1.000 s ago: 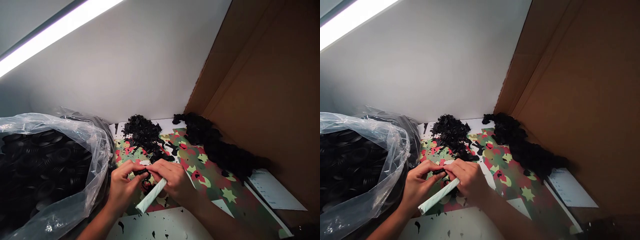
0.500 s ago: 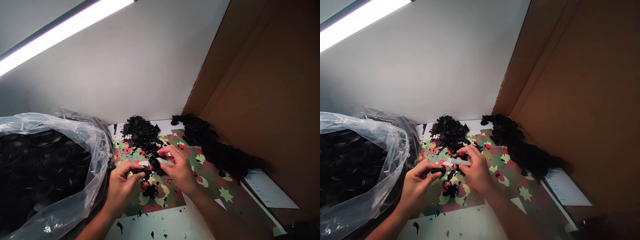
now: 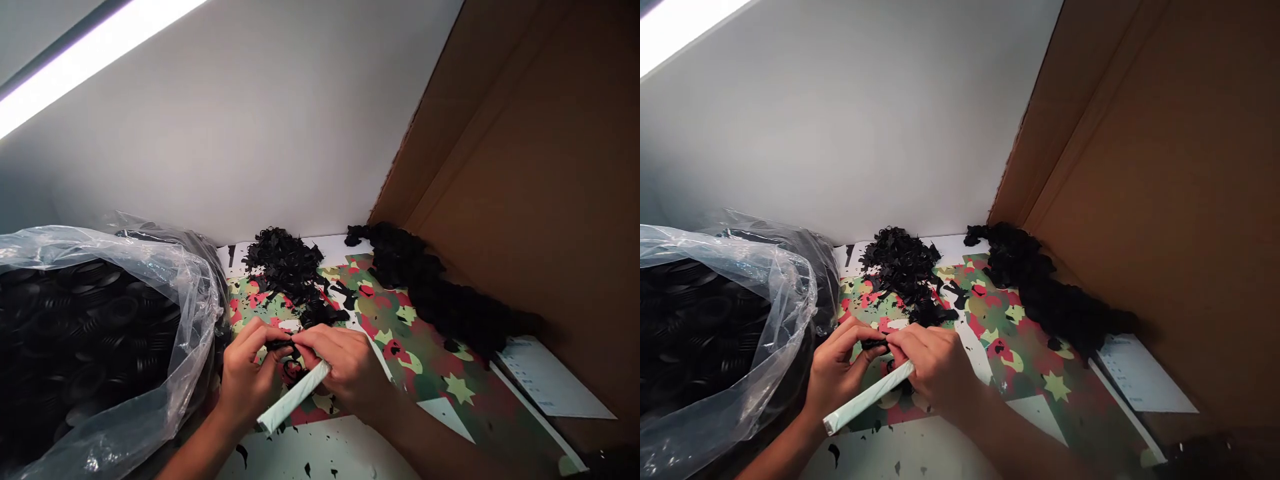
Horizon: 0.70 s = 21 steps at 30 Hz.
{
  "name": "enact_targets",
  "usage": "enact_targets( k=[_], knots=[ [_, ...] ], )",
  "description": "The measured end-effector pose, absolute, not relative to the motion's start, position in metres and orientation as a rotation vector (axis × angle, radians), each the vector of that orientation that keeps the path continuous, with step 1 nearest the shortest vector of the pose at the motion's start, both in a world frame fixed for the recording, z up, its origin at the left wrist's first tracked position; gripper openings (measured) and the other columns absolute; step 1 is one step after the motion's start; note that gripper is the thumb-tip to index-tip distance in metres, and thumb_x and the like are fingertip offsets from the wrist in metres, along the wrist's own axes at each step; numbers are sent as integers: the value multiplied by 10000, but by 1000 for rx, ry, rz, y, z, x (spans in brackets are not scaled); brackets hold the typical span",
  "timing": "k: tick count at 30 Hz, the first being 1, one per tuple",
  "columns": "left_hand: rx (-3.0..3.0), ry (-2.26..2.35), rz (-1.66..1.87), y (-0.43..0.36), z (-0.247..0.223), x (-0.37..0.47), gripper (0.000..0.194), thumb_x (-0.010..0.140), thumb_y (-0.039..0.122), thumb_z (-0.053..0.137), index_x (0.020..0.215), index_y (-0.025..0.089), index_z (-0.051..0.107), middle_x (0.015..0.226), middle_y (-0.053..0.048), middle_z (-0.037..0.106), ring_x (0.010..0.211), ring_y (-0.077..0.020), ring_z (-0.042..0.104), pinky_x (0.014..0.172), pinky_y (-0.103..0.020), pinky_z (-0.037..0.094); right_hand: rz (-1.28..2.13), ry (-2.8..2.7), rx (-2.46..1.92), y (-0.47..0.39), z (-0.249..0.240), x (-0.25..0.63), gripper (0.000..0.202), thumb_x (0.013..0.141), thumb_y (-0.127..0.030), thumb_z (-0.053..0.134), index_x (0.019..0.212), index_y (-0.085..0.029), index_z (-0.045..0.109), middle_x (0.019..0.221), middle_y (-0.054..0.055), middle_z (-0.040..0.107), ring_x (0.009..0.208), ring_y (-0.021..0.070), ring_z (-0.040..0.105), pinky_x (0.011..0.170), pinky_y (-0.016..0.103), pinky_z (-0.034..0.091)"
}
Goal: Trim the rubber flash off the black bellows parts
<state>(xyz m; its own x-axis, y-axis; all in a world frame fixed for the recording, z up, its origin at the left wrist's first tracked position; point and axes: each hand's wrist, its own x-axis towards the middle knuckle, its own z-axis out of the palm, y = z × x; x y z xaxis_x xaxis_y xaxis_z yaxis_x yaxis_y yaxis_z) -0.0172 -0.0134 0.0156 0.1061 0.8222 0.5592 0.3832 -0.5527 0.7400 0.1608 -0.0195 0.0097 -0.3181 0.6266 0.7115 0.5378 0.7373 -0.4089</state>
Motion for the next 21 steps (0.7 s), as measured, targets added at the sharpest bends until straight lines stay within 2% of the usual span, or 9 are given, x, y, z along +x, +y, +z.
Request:
enact_targets(
  k=[4,7,10,13,16,19,21],
  knots=[
    [2023,1155,1439,-15,13,-18,140,793,90,722,808,225,754,705,2,666,629,-147,643,594,-232,499,-32,-2008,-944,-20,8,157,250,998,-128,465,841,-182,653,632,3,667,500,120,571,506,273,386],
    [1949,1168,1431,-18,14,-19,127,804,105,730,813,229,756,727,2,670,664,-146,639,623,-233,498,-10,-1927,-1051,-10,5,162,231,959,-116,468,812,-185,632,631,4,638,511,128,553,515,269,369],
    [1790,1127,1464,-20,18,-21,89,820,152,738,800,237,752,750,-1,680,728,-156,638,675,-237,506,208,-1744,-1215,5,1,175,156,885,-137,507,798,-198,621,685,5,653,541,131,566,522,244,393],
    [1617,1090,1496,-20,21,-22,31,796,223,783,773,231,764,744,-11,685,740,-164,633,681,-240,512,524,-1569,-1257,14,-2,182,84,833,-203,534,797,-204,611,764,5,667,489,105,504,481,229,391],
    [1425,1095,1483,-19,21,-21,114,741,304,845,755,212,779,757,-32,696,746,-173,629,681,-250,515,709,-1530,-1239,16,-2,182,121,845,-266,526,802,-203,620,750,10,663,512,115,505,486,230,389],
    [1101,1033,1426,-16,19,-19,264,696,403,878,853,208,793,812,-43,711,736,-165,624,653,-246,503,850,-1523,-1241,14,-2,180,275,932,-398,469,875,-197,648,563,-24,594,489,134,499,513,244,405],
    [890,937,1347,-14,17,-19,343,713,465,853,921,200,789,829,-55,716,701,-160,615,636,-259,499,878,-1509,-1245,14,-1,180,361,968,-475,430,906,-197,652,524,-31,574,481,139,497,525,252,413]
  ],
)
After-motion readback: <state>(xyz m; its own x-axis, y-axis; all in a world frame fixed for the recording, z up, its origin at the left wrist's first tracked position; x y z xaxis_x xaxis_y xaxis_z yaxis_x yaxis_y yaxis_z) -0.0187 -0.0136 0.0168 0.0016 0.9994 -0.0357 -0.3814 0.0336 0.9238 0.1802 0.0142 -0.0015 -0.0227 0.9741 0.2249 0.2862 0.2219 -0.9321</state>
